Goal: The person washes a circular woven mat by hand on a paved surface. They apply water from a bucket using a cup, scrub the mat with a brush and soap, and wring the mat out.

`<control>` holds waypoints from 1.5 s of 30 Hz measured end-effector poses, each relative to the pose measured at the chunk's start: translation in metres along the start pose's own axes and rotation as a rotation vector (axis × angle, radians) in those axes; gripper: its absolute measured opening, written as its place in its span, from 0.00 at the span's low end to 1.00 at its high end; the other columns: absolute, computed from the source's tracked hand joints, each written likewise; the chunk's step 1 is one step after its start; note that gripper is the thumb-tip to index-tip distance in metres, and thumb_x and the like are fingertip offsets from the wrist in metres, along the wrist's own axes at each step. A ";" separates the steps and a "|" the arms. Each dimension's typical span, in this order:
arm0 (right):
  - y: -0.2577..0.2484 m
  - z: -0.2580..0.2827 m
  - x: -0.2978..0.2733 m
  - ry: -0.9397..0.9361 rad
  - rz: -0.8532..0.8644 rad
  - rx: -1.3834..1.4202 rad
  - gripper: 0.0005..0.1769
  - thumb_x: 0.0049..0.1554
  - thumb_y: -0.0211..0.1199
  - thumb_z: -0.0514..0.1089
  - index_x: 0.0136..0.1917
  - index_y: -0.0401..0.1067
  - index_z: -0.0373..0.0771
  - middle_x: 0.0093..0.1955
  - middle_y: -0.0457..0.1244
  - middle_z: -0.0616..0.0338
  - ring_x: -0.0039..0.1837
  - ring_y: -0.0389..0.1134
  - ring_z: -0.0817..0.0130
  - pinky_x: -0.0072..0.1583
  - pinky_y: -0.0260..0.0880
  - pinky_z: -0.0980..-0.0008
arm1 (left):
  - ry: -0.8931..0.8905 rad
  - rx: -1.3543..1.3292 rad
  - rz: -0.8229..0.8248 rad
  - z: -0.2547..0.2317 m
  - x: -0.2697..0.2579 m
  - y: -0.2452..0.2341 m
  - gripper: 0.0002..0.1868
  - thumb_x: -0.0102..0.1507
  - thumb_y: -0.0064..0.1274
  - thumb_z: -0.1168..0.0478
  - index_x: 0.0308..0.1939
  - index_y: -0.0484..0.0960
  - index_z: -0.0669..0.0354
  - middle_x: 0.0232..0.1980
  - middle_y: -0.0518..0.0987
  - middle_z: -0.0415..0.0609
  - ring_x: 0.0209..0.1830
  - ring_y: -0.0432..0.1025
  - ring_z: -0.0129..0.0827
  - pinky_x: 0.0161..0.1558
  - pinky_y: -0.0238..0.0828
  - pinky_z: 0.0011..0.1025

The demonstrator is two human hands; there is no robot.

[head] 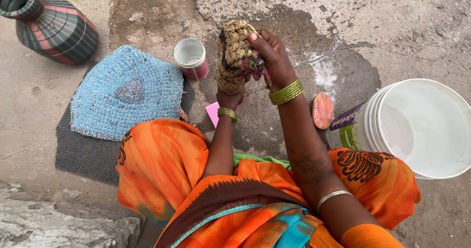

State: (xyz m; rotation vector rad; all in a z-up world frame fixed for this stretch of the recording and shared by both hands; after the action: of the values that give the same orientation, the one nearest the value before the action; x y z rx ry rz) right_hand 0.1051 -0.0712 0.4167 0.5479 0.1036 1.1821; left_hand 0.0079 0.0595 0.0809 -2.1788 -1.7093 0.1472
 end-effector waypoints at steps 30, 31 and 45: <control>-0.239 -0.345 -0.109 0.859 -0.833 0.375 0.51 0.49 0.74 0.60 0.76 0.56 0.41 0.61 0.63 0.39 0.59 0.71 0.46 0.58 0.79 0.47 | -0.871 -0.755 0.673 0.077 -0.068 0.044 0.41 0.63 0.53 0.38 0.70 0.70 0.66 0.69 0.70 0.64 0.63 0.69 0.52 0.67 0.65 0.51; -0.240 -0.340 -0.109 0.899 -0.795 0.148 0.52 0.49 0.72 0.65 0.76 0.57 0.38 0.60 0.64 0.39 0.58 0.71 0.47 0.56 0.78 0.49 | -0.868 -0.517 0.677 0.085 -0.081 0.040 0.42 0.63 0.54 0.38 0.70 0.69 0.67 0.69 0.70 0.64 0.63 0.69 0.52 0.67 0.65 0.50; -0.252 -0.361 -0.099 1.016 -0.809 -0.935 0.73 0.45 0.77 0.64 0.81 0.24 0.49 0.82 0.24 0.40 0.81 0.24 0.38 0.74 0.34 0.33 | -0.671 0.541 0.749 0.117 -0.102 0.059 0.53 0.56 0.62 0.41 0.73 0.59 0.74 0.70 0.67 0.70 0.68 0.69 0.54 0.67 0.66 0.42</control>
State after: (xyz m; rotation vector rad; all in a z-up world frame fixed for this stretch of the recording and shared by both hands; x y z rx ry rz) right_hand 0.1515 -0.0999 -0.0315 -0.8959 0.5442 0.4895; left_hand 0.0003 -0.0239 -0.0625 -2.3138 -0.8115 1.4698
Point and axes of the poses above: each hand's wrist, its own x-axis towards the middle knuckle, its own y-axis out of the palm, z = x × y, the point moved 5 cm from there along x, towards the middle knuckle
